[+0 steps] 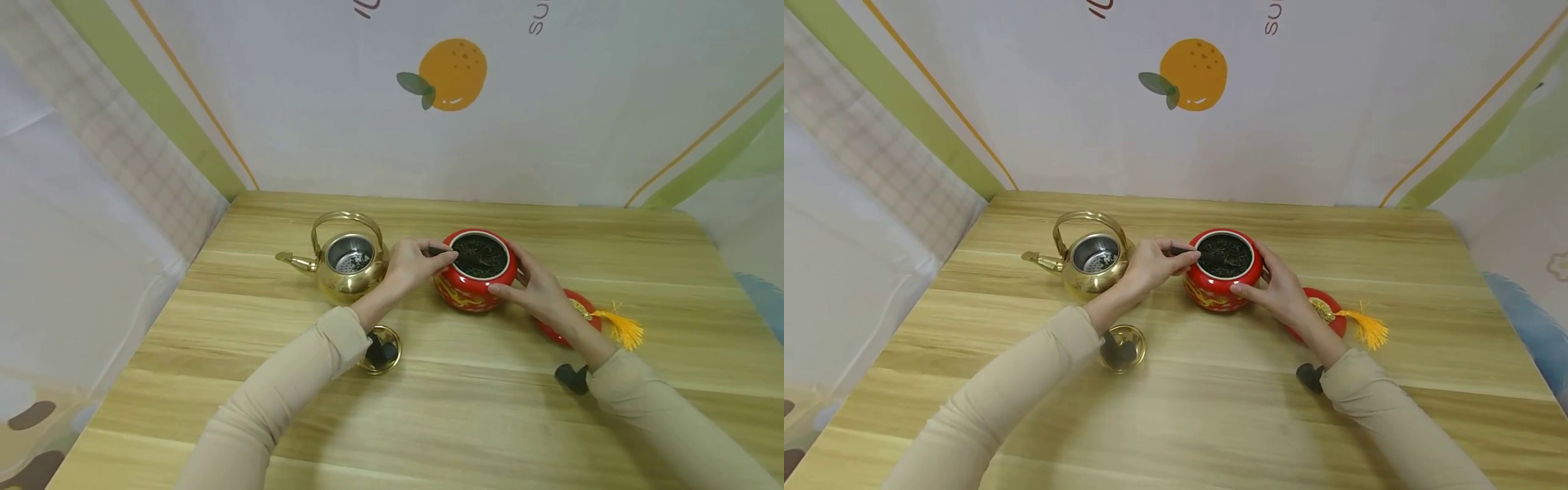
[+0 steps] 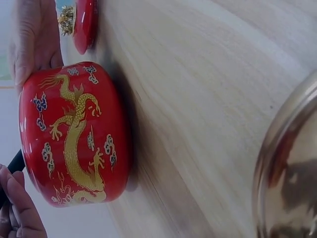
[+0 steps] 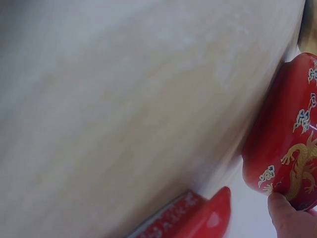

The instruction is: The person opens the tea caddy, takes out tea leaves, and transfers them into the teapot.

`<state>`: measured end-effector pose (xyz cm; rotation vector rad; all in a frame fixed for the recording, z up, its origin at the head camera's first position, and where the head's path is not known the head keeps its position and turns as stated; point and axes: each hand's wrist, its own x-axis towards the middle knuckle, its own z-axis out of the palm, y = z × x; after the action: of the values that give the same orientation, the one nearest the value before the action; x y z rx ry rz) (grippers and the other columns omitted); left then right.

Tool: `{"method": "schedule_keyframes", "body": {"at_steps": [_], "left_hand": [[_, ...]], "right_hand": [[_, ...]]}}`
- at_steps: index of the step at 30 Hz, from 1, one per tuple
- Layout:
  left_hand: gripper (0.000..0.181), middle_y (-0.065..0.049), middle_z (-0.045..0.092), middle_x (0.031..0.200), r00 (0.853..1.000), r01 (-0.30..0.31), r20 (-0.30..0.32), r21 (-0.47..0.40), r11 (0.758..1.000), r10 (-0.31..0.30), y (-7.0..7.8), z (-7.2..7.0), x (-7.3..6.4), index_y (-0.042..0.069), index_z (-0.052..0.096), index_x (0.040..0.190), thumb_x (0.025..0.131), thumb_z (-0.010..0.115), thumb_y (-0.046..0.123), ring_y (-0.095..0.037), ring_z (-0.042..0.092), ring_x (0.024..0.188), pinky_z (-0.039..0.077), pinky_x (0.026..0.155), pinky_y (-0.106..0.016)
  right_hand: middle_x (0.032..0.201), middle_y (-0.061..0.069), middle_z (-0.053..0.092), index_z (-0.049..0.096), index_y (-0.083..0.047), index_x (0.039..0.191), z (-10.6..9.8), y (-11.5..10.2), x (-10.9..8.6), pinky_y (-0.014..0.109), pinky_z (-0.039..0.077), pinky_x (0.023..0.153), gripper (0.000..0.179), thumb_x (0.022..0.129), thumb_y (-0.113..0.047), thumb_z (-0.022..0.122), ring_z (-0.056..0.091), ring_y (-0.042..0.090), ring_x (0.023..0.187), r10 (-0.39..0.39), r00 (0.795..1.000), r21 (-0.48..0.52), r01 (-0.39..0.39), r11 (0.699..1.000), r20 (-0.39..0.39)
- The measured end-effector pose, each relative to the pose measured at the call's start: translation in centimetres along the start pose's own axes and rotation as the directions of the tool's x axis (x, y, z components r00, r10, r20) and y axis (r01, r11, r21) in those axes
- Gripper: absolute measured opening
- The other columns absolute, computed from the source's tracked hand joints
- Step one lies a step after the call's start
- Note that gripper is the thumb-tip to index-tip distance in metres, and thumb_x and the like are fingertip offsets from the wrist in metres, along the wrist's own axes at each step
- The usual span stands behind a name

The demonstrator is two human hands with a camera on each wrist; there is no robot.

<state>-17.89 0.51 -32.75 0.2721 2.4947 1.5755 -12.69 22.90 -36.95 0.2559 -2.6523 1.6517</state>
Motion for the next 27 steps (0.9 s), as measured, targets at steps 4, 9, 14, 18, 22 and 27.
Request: {"method": "schedule_keyframes", "body": {"at_steps": [4,9,14,18,22,27], "left_hand": [[0.018,-0.003,0.068,0.066,1.000,-0.003,0.006,-0.051,0.999,0.003,-0.07,0.24,0.06,0.008,0.075,0.090,0.080,0.076,0.023,-0.009,0.060,0.057,0.043,0.047,-0.014],[0.020,-0.004,0.070,0.068,1.000,0.008,0.015,-0.067,0.998,-0.007,0.11,0.63,0.04,0.008,0.075,0.092,0.081,0.075,0.024,-0.002,0.057,0.054,0.043,0.048,-0.013],[0.020,-0.004,0.069,0.068,0.999,0.025,0.025,-0.094,0.995,-0.022,0.27,0.76,-0.09,0.007,0.074,0.094,0.081,0.075,0.023,-0.002,0.057,0.054,0.044,0.050,-0.014],[0.020,-0.005,0.068,0.068,1.000,0.020,0.026,-0.137,0.990,-0.017,0.07,0.74,-0.11,0.004,0.073,0.094,0.081,0.075,0.020,-0.002,0.057,0.055,0.046,0.052,-0.014],[0.019,-0.004,0.068,0.067,1.000,0.024,0.022,-0.179,0.984,-0.020,-0.23,0.63,-0.14,0.004,0.073,0.094,0.082,0.074,0.018,-0.004,0.058,0.056,0.047,0.052,-0.015],[0.018,0.001,0.064,0.063,0.998,0.070,0.019,-0.253,0.965,-0.067,-0.53,0.50,-0.18,0.003,0.073,0.094,0.081,0.074,0.016,-0.006,0.058,0.057,0.047,0.052,-0.017]], "right_hand": [[0.151,0.022,0.027,0.020,0.001,0.148,-0.04,0.00,0.03,0.043,0.031,0.108,0.084,0.083,-0.010,0.072,0.029,0.036,0.137,-0.002,1.000,-0.004,0.002,1.000,0.001],[0.151,0.022,0.026,0.020,0.001,0.148,-0.06,-0.02,0.03,0.042,0.031,0.107,0.084,0.083,-0.010,0.072,0.029,0.037,0.137,0.000,1.000,-0.012,0.000,1.000,0.004],[0.151,0.021,0.026,0.019,0.000,0.148,-0.09,-0.07,-0.03,0.044,0.031,0.108,0.085,0.083,-0.011,0.072,0.029,0.036,0.138,0.009,1.000,-0.014,-0.009,1.000,0.007],[0.151,0.022,0.025,0.019,0.000,0.148,-0.08,-0.07,-0.08,0.044,0.031,0.107,0.085,0.083,-0.011,0.072,0.029,0.036,0.138,0.007,1.000,-0.018,-0.007,1.000,0.004],[0.151,0.022,0.025,0.019,0.000,0.148,-0.07,-0.05,-0.07,0.045,0.031,0.108,0.085,0.083,-0.011,0.072,0.028,0.036,0.138,0.008,1.000,-0.014,-0.008,1.000,0.004],[0.152,0.022,0.025,0.019,0.001,0.148,-0.11,0.02,-0.05,0.045,0.031,0.108,0.085,0.083,-0.011,0.072,0.028,0.036,0.138,0.015,1.000,-0.009,-0.015,1.000,0.005]]}}
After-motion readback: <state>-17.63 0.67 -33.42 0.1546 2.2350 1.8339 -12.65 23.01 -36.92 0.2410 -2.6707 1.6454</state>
